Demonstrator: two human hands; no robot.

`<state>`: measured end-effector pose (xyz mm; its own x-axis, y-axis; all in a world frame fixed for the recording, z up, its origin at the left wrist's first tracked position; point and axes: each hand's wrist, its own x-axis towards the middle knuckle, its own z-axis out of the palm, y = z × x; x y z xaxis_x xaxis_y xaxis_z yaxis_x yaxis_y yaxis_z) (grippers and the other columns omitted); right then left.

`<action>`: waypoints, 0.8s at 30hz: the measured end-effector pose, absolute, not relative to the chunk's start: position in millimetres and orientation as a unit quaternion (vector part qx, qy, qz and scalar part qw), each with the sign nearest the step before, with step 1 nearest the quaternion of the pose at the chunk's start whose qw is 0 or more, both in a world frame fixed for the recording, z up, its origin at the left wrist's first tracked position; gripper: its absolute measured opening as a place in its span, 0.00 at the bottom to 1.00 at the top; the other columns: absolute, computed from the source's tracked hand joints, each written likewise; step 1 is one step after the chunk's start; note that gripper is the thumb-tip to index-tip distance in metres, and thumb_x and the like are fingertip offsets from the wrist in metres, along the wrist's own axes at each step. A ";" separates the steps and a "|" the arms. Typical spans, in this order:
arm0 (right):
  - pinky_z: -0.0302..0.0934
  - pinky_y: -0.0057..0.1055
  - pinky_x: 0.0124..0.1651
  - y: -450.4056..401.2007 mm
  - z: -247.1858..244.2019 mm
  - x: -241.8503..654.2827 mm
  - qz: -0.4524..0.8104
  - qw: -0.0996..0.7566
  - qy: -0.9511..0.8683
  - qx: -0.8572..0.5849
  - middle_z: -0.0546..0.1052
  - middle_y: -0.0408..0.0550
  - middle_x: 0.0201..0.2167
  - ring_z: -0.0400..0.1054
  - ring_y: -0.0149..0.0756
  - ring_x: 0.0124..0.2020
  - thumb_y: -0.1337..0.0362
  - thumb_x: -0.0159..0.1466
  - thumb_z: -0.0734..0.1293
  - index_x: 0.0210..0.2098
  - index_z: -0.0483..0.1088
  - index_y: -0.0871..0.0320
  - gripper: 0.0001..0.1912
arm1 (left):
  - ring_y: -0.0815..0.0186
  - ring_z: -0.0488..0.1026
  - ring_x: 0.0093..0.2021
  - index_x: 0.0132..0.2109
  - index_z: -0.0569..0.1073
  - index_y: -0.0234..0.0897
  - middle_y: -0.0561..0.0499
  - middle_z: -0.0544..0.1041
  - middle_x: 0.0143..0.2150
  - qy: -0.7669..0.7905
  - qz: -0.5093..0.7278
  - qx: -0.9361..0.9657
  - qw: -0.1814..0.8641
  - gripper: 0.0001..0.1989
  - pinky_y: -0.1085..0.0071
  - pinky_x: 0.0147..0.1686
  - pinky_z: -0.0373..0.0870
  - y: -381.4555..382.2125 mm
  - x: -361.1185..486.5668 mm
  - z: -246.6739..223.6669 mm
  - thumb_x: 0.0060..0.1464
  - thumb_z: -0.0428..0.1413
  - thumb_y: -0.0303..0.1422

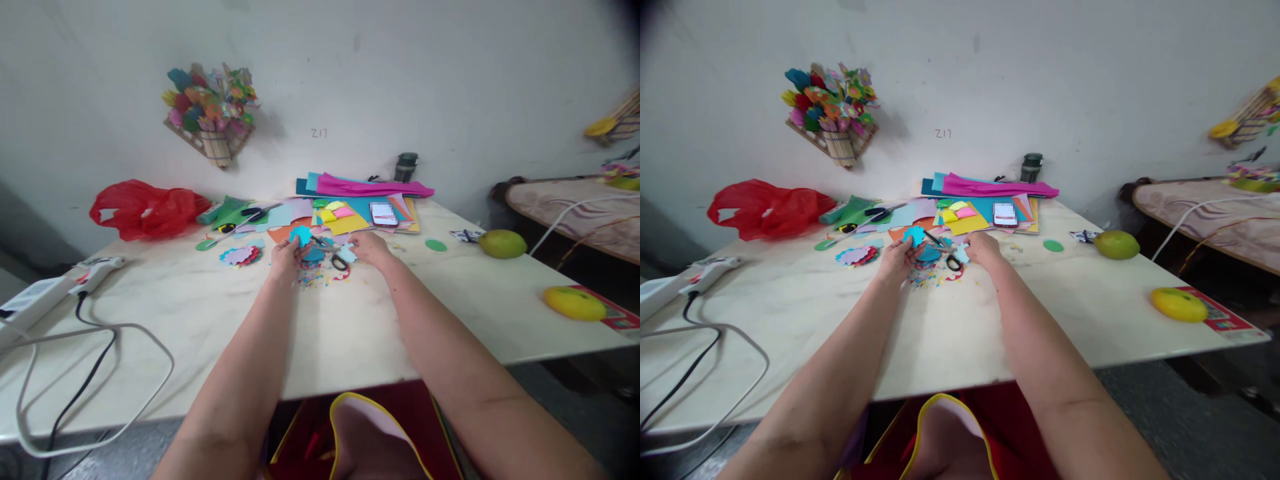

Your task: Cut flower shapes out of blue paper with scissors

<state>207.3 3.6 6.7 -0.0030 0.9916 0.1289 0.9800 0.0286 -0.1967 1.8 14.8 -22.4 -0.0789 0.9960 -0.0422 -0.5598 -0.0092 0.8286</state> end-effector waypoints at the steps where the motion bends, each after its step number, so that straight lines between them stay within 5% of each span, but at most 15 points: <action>1: 0.62 0.31 0.46 3.8 7.8 207.6 0.035 0.108 -0.704 -0.701 0.77 0.48 0.51 0.71 0.41 0.51 0.65 0.61 0.64 0.51 0.75 0.52 0.19 | 0.65 0.79 0.32 0.33 0.72 0.33 0.49 0.78 0.29 0.358 0.641 0.304 0.606 0.03 0.70 0.38 0.75 15.0 1.7 -22.6 0.54 0.59 0.25; 8: 0.63 0.36 0.44 0.1 14.9 206.9 -0.013 0.076 -0.650 -0.756 0.79 0.60 0.45 0.72 0.48 0.49 0.50 0.64 0.62 0.45 0.78 0.59 0.23 | 0.65 0.79 0.32 0.33 0.71 0.33 0.49 0.78 0.29 0.357 0.640 0.311 0.605 0.04 0.69 0.39 0.75 12.8 2.8 -21.6 0.54 0.59 0.26; 13: 0.62 0.33 0.44 2.3 8.1 209.2 -0.044 0.103 -0.679 -0.726 0.80 0.54 0.45 0.72 0.43 0.48 0.63 0.64 0.62 0.45 0.78 0.54 0.15 | 0.62 0.80 0.35 0.34 0.71 0.34 0.48 0.79 0.30 0.346 0.629 0.337 0.609 0.08 0.69 0.36 0.77 12.0 2.9 -22.4 0.50 0.63 0.30; 18: 0.59 0.34 0.49 2.3 3.0 202.3 -0.074 0.088 -0.733 -0.671 0.80 0.56 0.44 0.70 0.44 0.49 0.62 0.65 0.61 0.42 0.79 0.57 0.16 | 0.60 0.80 0.35 0.32 0.71 0.33 0.48 0.77 0.28 0.352 0.618 0.344 0.613 0.10 0.68 0.36 0.77 12.7 3.7 -22.3 0.48 0.65 0.31; 24: 0.55 0.35 0.53 9.0 -3.2 188.9 -0.087 0.083 -0.747 -0.654 0.77 0.56 0.49 0.67 0.43 0.53 0.69 0.63 0.61 0.49 0.76 0.57 0.18 | 0.60 0.80 0.36 0.32 0.71 0.33 0.49 0.77 0.27 0.351 0.612 0.357 0.613 0.09 0.70 0.35 0.78 12.2 4.9 -22.8 0.48 0.64 0.30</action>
<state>188.9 9.0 -3.2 -0.1303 0.9628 0.2369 0.9914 0.1290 0.0210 4.9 12.2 -22.8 0.0055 1.0000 0.0064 -0.4994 -0.0028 0.8664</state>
